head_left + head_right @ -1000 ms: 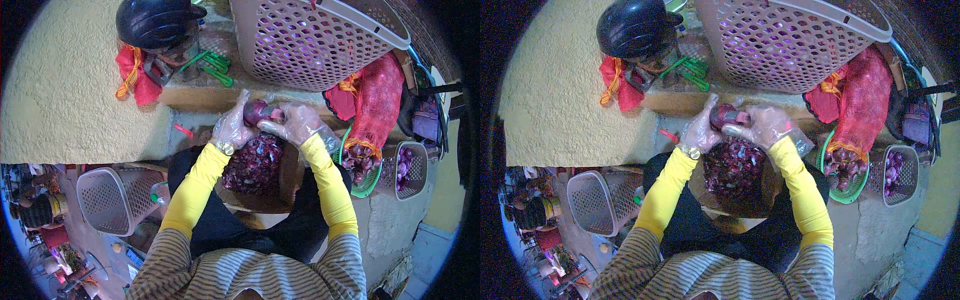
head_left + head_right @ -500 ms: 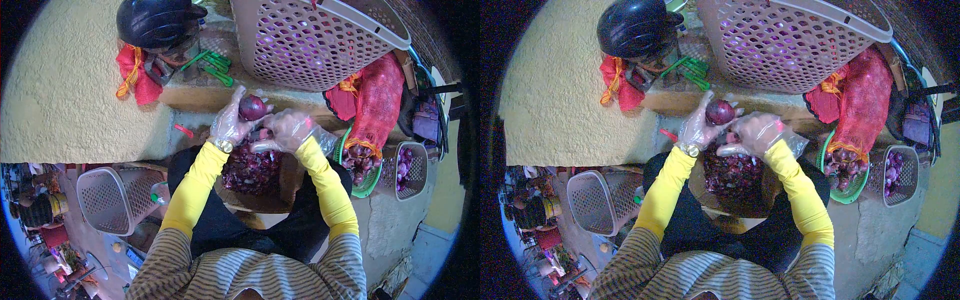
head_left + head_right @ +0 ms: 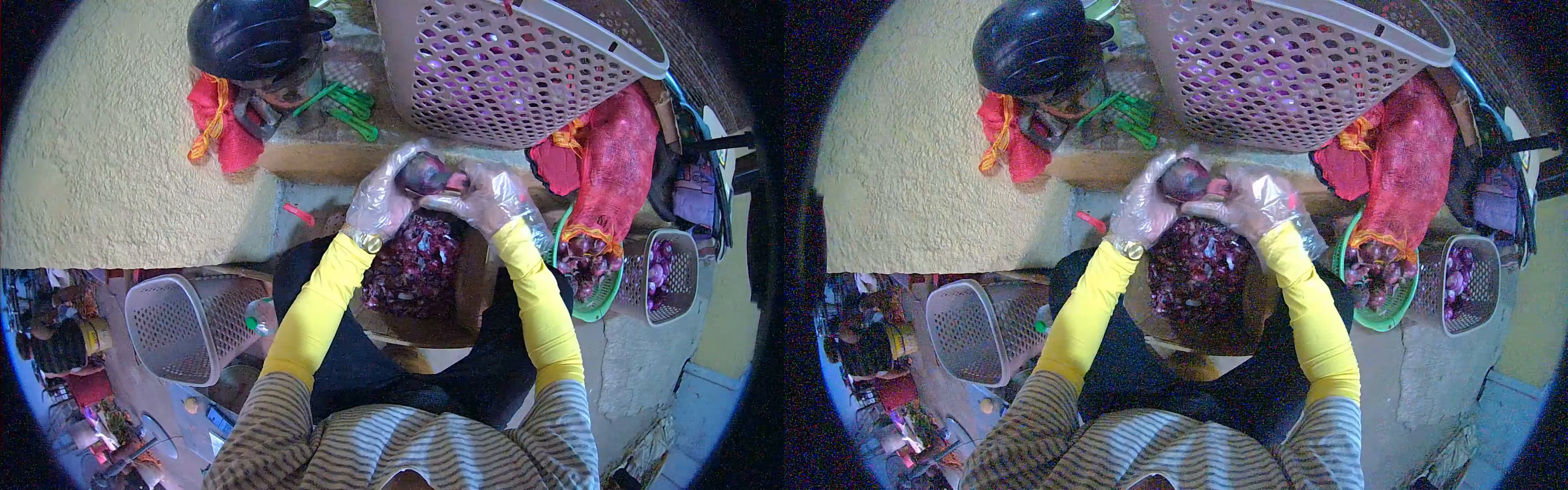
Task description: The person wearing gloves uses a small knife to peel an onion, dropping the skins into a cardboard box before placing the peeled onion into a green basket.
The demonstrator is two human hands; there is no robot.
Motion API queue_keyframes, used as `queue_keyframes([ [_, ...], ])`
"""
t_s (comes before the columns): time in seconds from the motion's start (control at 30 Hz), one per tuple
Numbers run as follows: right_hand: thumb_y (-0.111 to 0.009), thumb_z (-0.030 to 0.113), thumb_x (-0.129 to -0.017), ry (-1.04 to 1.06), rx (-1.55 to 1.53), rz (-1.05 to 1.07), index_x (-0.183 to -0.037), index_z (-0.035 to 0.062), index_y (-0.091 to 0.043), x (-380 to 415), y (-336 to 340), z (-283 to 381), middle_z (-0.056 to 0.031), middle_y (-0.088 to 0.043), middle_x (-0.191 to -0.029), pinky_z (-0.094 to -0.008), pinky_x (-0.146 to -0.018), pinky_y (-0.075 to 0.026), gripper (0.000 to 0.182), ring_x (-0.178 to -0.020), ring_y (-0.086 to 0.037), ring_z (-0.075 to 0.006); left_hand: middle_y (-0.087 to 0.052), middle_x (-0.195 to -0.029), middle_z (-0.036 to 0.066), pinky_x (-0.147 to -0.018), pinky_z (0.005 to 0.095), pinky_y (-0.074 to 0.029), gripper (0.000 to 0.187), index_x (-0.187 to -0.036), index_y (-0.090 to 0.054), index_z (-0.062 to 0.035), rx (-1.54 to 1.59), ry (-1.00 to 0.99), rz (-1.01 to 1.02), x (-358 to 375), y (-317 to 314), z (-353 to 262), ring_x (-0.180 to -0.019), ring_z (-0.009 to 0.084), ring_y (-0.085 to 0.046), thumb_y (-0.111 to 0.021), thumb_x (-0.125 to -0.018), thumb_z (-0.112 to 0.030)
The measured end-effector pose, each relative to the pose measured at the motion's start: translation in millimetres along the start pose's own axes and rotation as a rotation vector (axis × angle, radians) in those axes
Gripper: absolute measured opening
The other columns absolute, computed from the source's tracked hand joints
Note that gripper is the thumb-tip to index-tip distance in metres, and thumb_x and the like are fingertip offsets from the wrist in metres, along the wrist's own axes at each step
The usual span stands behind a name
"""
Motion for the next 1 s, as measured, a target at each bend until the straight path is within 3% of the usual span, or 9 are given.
queue_keyframes([
  [0.07,-0.084,0.068,-0.063,-0.008,0.019,0.004,-0.074,0.0099,-0.066,-0.8,2.5,-3.6,-0.0075,-0.067,-0.064,-0.0394,-0.057,-0.051,0.062,-0.056,-0.066,-0.0268,-0.06,-0.133,0.018,-0.11,0.0453,-0.045,0.051,-0.137,-0.054,0.0024,0.313,0.139,0.066,10.1,-19.2,-22.0,-0.123,0.0302,-0.058,-0.055,-0.103,-0.036],
  [0.13,-0.085,0.067,-0.063,-0.019,0.038,0.011,-0.074,0.0097,-0.066,-0.3,5.7,-3.8,-0.0075,-0.066,-0.063,-0.0392,-0.057,-0.051,0.061,-0.056,-0.065,-0.0269,-0.06,-0.133,0.019,-0.11,0.0457,-0.045,0.052,-0.137,-0.054,0.0018,0.326,0.136,0.083,12.0,-26.2,-27.1,-0.123,0.0304,-0.058,-0.054,-0.103,-0.038],
  [0.2,-0.075,0.077,-0.066,-0.063,0.004,0.078,-0.087,0.0104,-0.07,-1.1,10.9,-2.1,-0.014,-0.071,-0.075,-0.0457,-0.063,-0.054,0.07,-0.067,-0.07,-0.0351,-0.06,-0.133,0.019,-0.109,0.046,-0.046,0.053,-0.136,-0.054,0.0011,0.339,0.13,0.1,11.3,-24.8,-28.4,-0.123,0.0307,-0.058,-0.053,-0.103,-0.04],
  [0.27,-0.076,0.076,-0.067,-0.049,-0.024,0.065,-0.086,0.01,-0.07,-1.2,12.6,0.2,-0.0144,-0.071,-0.075,-0.0461,-0.063,-0.054,0.069,-0.067,-0.07,-0.0354,-0.059,-0.135,0.018,-0.108,0.047,-0.047,0.055,-0.138,-0.053,-0.0016,0.471,0.278,0.205,10.4,-20.1,-26.8,-0.124,0.031,-0.058,-0.049,-0.105,-0.045],
  [0.37,-0.076,0.076,-0.066,-0.055,-0.007,0.084,-0.084,0.0092,-0.069,-3.3,5.5,-3.5,-0.0155,-0.071,-0.075,-0.0465,-0.065,-0.055,0.069,-0.069,-0.07,-0.0363,-0.059,-0.136,0.016,-0.108,0.0473,-0.046,0.055,-0.138,-0.054,-0.0042,0.365,0.132,0.088,10.2,-20.9,-22.1,-0.125,0.03,-0.057,-0.043,-0.106,-0.048],
  [0.6,-0.076,0.078,-0.065,-0.131,-0.005,0.176,-0.085,0.0057,-0.068,-4.3,3.5,-1.0,-0.0209,-0.071,-0.081,-0.0485,-0.069,-0.055,0.075,-0.077,-0.07,-0.0398,-0.057,-0.14,0.015,-0.111,0.0446,-0.044,0.052,-0.136,-0.056,-0.0048,0.189,0.061,0.073,17.5,-31.6,-31.0,-0.128,0.0285,-0.055,-0.045,-0.107,-0.046],
  [0.73,-0.084,0.069,-0.063,-0.129,-0.031,0.129,-0.088,0.0048,-0.066,-6.8,4.7,-1.6,-0.0153,-0.07,-0.074,-0.0424,-0.067,-0.054,0.071,-0.071,-0.07,-0.0348,-0.056,-0.141,0.015,-0.114,0.0434,-0.04,0.048,-0.135,-0.056,-0.0046,0.257,0.11,0.053,16.0,-31.4,-28.9,-0.13,0.0281,-0.054,-0.048,-0.106,-0.043],
  [0.9,-0.078,0.064,-0.074,-0.2,-0.007,0.259,-0.095,0.0044,-0.068,-6.7,6.0,0.5,-0.0213,-0.071,-0.086,-0.0451,-0.077,-0.053,0.064,-0.085,-0.07,-0.0392,-0.055,-0.143,0.014,-0.116,0.0445,-0.038,0.045,-0.131,-0.058,-0.0043,0.197,0.014,0.089,13.0,-28.8,-26.2,-0.132,0.0277,-0.052,-0.048,-0.106,-0.041],
  [1.0,-0.075,0.061,-0.079,-0.186,-0.032,0.268,-0.098,0.0041,-0.068,-5.1,-3.9,-5.5,-0.0211,-0.071,-0.088,-0.0445,-0.076,-0.053,0.061,-0.084,-0.07,-0.039,-0.055,-0.144,0.013,-0.116,0.0452,-0.037,0.044,-0.131,-0.058,-0.0046,0.175,0.006,0.1,16.5,-33.5,-30.3,-0.133,0.0271,-0.052,-0.049,-0.106,-0.04],
])
Point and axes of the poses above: each hand's wrist, its own x-axis away from the middle knuckle, its own y-axis out of the back of the hand, z = x × y, the point moved 3 cm from there along -x, towards the middle knuckle
